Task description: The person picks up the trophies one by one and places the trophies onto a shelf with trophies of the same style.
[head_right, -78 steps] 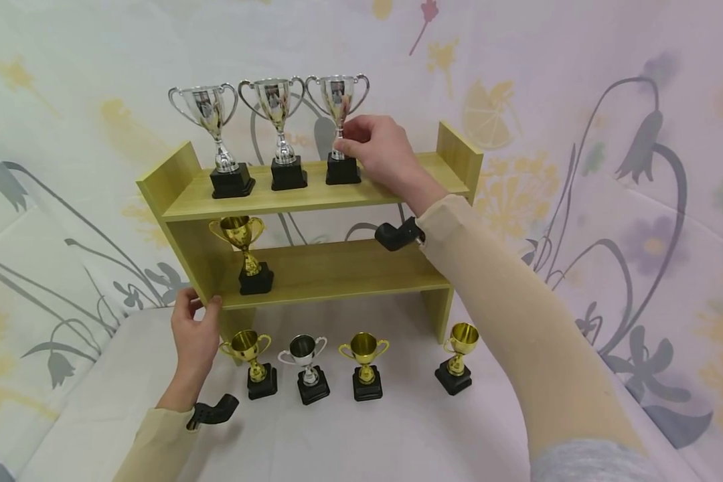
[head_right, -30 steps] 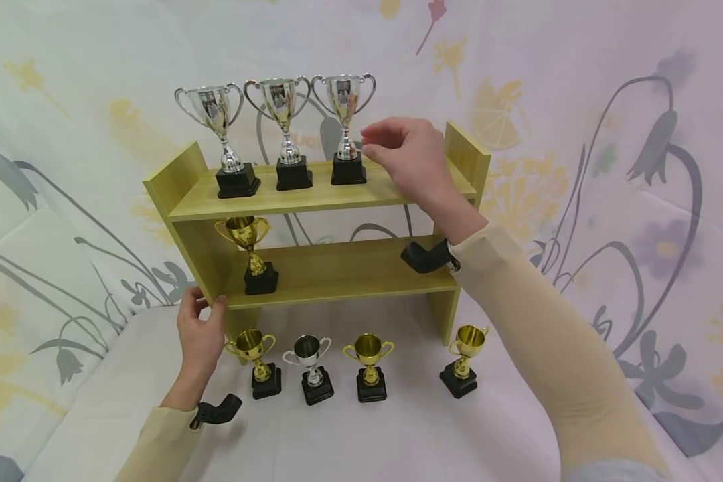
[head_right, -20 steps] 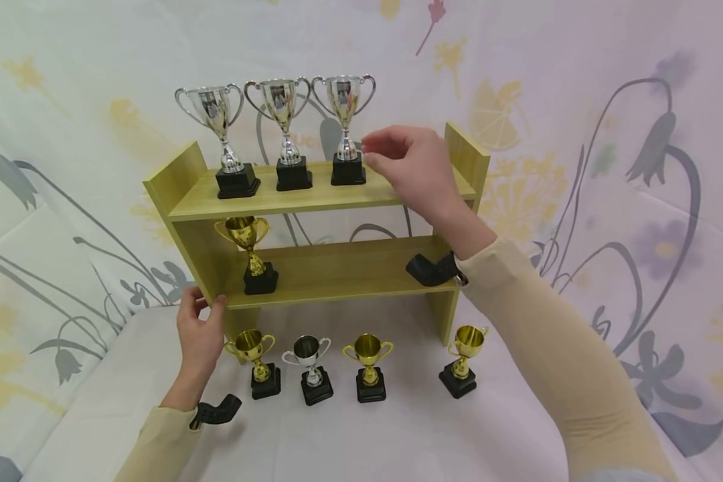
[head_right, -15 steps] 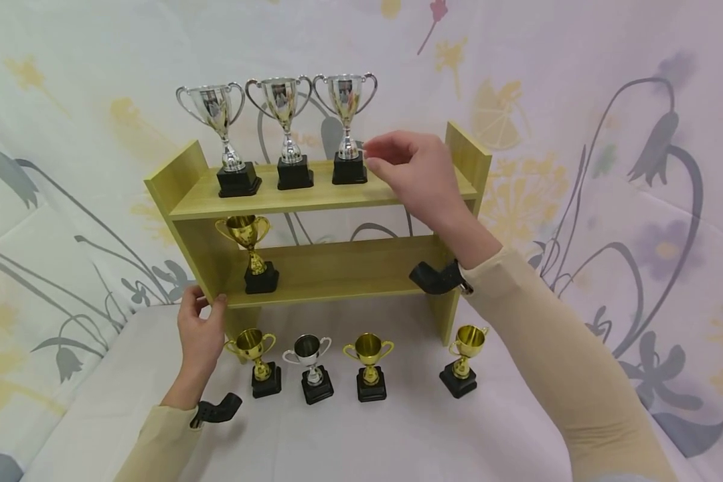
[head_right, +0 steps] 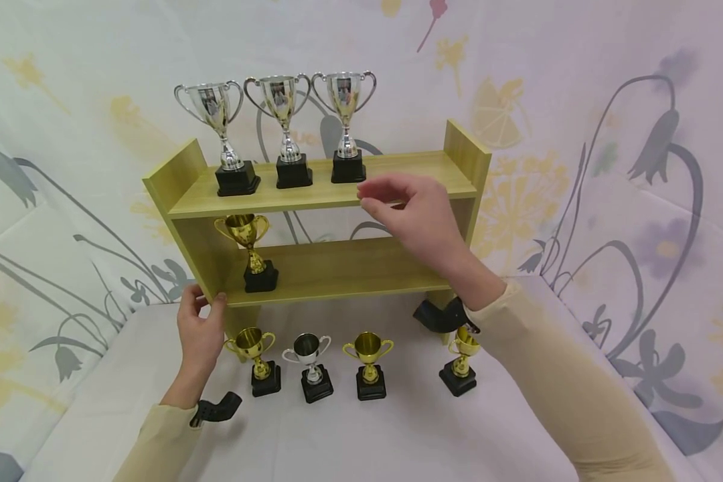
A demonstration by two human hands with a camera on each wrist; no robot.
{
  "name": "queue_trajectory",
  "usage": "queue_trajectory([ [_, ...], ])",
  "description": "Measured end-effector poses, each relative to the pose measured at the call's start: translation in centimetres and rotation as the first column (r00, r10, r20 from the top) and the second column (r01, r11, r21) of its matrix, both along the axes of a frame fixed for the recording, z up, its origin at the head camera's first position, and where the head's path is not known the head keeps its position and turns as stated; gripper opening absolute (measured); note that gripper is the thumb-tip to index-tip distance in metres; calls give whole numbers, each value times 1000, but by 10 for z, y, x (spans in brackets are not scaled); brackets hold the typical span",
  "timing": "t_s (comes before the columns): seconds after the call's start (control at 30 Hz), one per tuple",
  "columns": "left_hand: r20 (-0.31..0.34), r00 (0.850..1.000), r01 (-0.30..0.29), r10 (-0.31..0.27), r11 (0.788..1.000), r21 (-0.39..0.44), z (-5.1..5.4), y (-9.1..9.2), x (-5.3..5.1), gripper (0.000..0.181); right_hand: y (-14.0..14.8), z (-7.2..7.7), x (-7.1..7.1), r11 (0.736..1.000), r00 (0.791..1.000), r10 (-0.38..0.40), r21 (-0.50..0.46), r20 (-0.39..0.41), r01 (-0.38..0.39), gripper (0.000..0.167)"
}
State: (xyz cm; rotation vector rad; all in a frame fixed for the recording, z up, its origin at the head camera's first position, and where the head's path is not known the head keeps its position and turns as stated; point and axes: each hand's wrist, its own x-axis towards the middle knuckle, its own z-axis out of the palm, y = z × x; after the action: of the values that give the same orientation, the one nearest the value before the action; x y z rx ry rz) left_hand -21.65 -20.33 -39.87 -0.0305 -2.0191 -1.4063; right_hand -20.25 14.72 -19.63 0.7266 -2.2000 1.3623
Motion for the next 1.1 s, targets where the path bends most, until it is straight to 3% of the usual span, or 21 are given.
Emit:
queue_trajectory([
  [0.53, -3, 1000, 3, -3, 1000, -6, 2, 0, 1, 27, -5, -31, 10, 999, 999, 50, -16, 15, -50, 16],
  [1.1, 21, 1000, 7, -7, 1000, 13, 1, -1, 0, 29, -12, -54, 21, 993, 986, 117, 17, 119, -120, 16],
])
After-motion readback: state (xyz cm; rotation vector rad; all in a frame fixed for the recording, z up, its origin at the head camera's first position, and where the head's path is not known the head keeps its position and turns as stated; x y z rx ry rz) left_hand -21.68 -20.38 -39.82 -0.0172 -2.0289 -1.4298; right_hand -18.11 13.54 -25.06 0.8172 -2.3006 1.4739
